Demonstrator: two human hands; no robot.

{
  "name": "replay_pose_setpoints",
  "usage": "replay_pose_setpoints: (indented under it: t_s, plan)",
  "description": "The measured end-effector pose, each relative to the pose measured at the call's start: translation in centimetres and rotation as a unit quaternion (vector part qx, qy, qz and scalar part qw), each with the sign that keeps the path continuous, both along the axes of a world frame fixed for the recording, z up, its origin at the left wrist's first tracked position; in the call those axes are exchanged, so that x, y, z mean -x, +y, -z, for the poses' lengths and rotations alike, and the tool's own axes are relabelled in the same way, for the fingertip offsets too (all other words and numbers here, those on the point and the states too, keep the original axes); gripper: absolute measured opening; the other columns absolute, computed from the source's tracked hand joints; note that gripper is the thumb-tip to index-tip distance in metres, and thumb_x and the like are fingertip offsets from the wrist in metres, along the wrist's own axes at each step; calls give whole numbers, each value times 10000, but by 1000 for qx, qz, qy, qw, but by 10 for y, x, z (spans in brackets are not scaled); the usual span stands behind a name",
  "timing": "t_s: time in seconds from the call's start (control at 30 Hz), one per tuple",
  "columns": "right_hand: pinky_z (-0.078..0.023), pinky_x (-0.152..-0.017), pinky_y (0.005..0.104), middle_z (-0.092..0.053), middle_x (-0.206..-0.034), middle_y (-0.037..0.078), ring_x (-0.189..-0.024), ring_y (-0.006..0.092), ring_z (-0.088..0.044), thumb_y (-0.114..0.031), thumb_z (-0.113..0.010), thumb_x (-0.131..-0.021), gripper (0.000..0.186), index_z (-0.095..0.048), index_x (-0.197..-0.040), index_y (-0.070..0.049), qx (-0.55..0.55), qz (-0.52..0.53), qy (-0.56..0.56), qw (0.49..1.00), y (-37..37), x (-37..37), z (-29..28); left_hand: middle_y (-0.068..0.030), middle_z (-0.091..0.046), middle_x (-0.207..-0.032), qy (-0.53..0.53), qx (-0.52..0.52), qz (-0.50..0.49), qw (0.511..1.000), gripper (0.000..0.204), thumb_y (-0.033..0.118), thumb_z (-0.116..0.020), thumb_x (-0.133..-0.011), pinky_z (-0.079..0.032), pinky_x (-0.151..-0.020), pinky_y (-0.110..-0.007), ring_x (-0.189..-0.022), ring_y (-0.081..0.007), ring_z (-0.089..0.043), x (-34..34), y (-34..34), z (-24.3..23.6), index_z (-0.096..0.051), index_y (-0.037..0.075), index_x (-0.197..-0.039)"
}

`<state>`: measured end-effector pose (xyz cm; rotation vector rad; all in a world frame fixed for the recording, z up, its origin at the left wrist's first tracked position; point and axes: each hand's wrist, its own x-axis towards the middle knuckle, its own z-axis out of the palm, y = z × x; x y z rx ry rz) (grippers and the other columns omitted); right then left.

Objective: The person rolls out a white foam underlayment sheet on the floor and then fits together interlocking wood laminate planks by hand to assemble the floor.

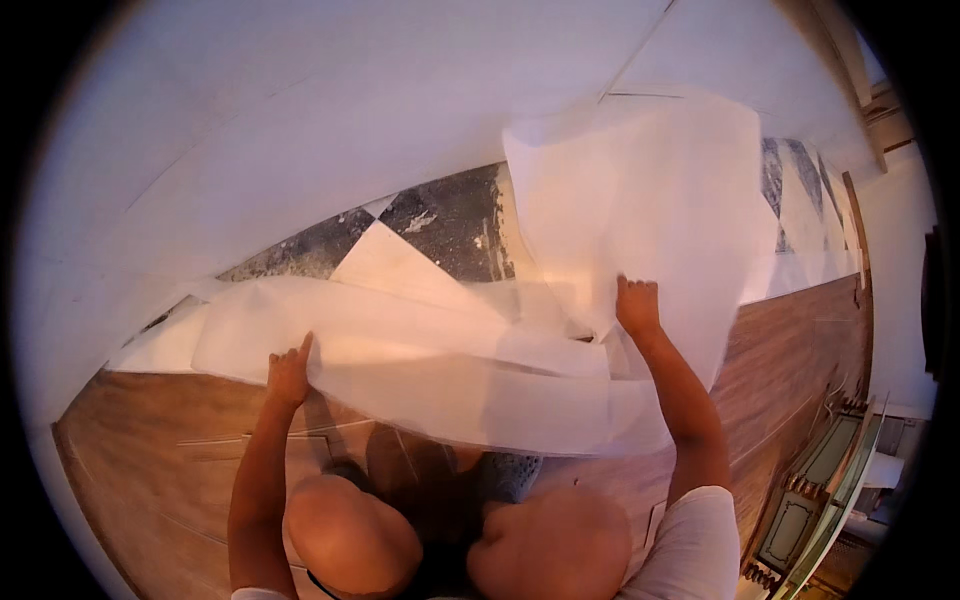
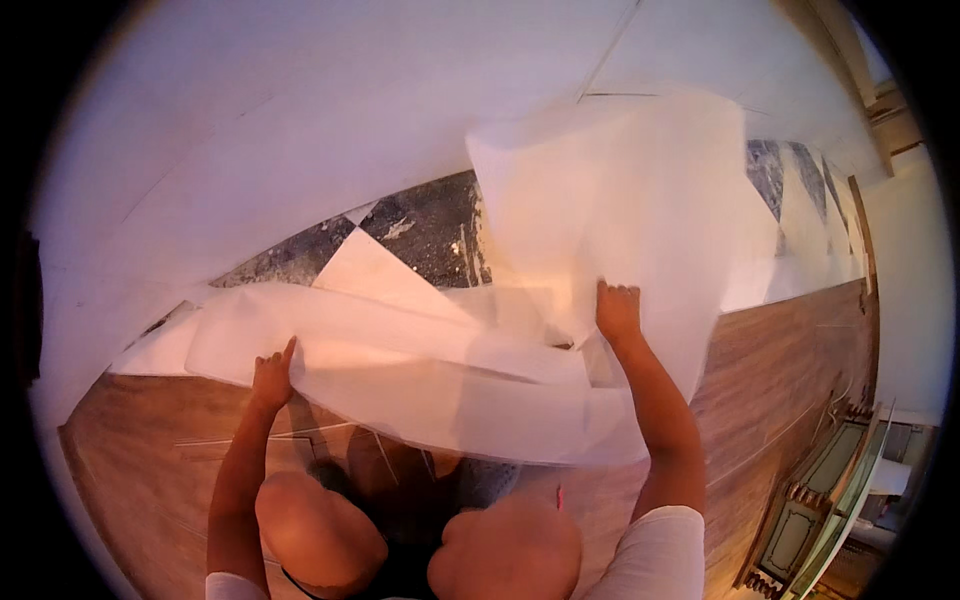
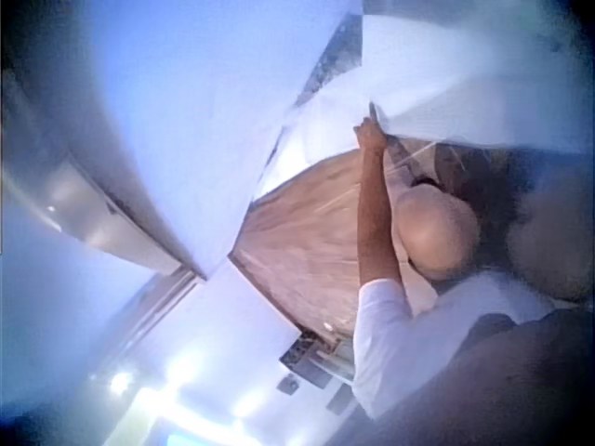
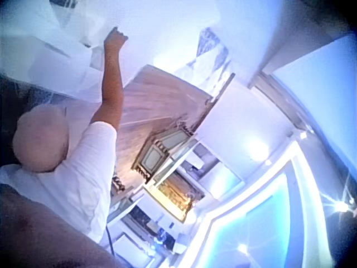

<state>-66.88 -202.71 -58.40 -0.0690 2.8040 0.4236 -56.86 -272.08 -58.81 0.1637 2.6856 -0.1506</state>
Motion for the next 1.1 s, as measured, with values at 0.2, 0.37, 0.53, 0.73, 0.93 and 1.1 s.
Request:
replay_pose_setpoints:
  t_s: [0.2, 0.37, 0.53, 0.73, 0.93, 1.1]
  plan:
    - [-441, -959, 505, -655, -1109, 172, -1050, 377, -603, -301, -563, -942, 452, -543, -1319, -53, 122, 186, 224, 949, 95, -38, 32, -157, -633, -1047, -14, 12, -74, 997, 887, 70, -641, -806, -398, -938, -510, -982, -339, -625, -26, -24, 5, -202, 177, -1569]
    - [-401, -1043, 466, -547, -1332, 223, -1205, 415, -519, -357, -508, -983, 525, -495, -1354, 15, 201, 472, 308, 801, 210, -120, 70, -169, -637, -1075, -22, -32, -94, 995, 936, 52, -665, -798, -389, -968, -524, -1010, -355, -620, -14, 0, 18, -155, 148, -1577]
    - [-362, -1083, 466, -497, -1382, 266, -1249, 429, -481, -372, -505, -986, 576, -477, -1352, 72, 155, 462, 430, 760, 176, -180, 75, -174, -639, -1058, -32, -32, -107, 993, 923, 76, -667, -808, -393, -951, -508, -1006, -352, -619, -8, 9, 17, -153, 125, -1574]
    - [-325, -1101, 498, -434, -1446, 257, -1332, 408, -407, -369, -590, -942, 633, -425, -1425, 5, 193, 219, 239, 926, 66, -140, 39, -167, -640, -1043, 35, -75, -82, 993, 924, 61, -667, -792, -404, -890, -488, -958, -339, -618, -17, -10, 28, -166, 95, -1567]
    - [-317, -1108, 508, -396, -1492, 232, -1384, 387, -360, -415, -581, -938, 674, -371, -1487, -84, 177, 175, 278, 928, 122, 10, 57, -160, -618, -1067, 31, -86, -35, 995, 900, -52, -615, -749, -416, -832, -445, -932, -337, -608, 18, 36, 10, -239, 101, -1552]
    - [-322, -1130, 470, -440, -1447, 269, -1352, 411, -406, -359, -595, -941, 634, -408, -1451, -33, 232, 149, 363, 890, 152, 109, 40, -158, -601, -1035, 12, -83, -16, 996, 906, -112, -558, -712, -440, -803, -446, -885, -356, -583, 64, 88, 7, -274, 112, -1543]
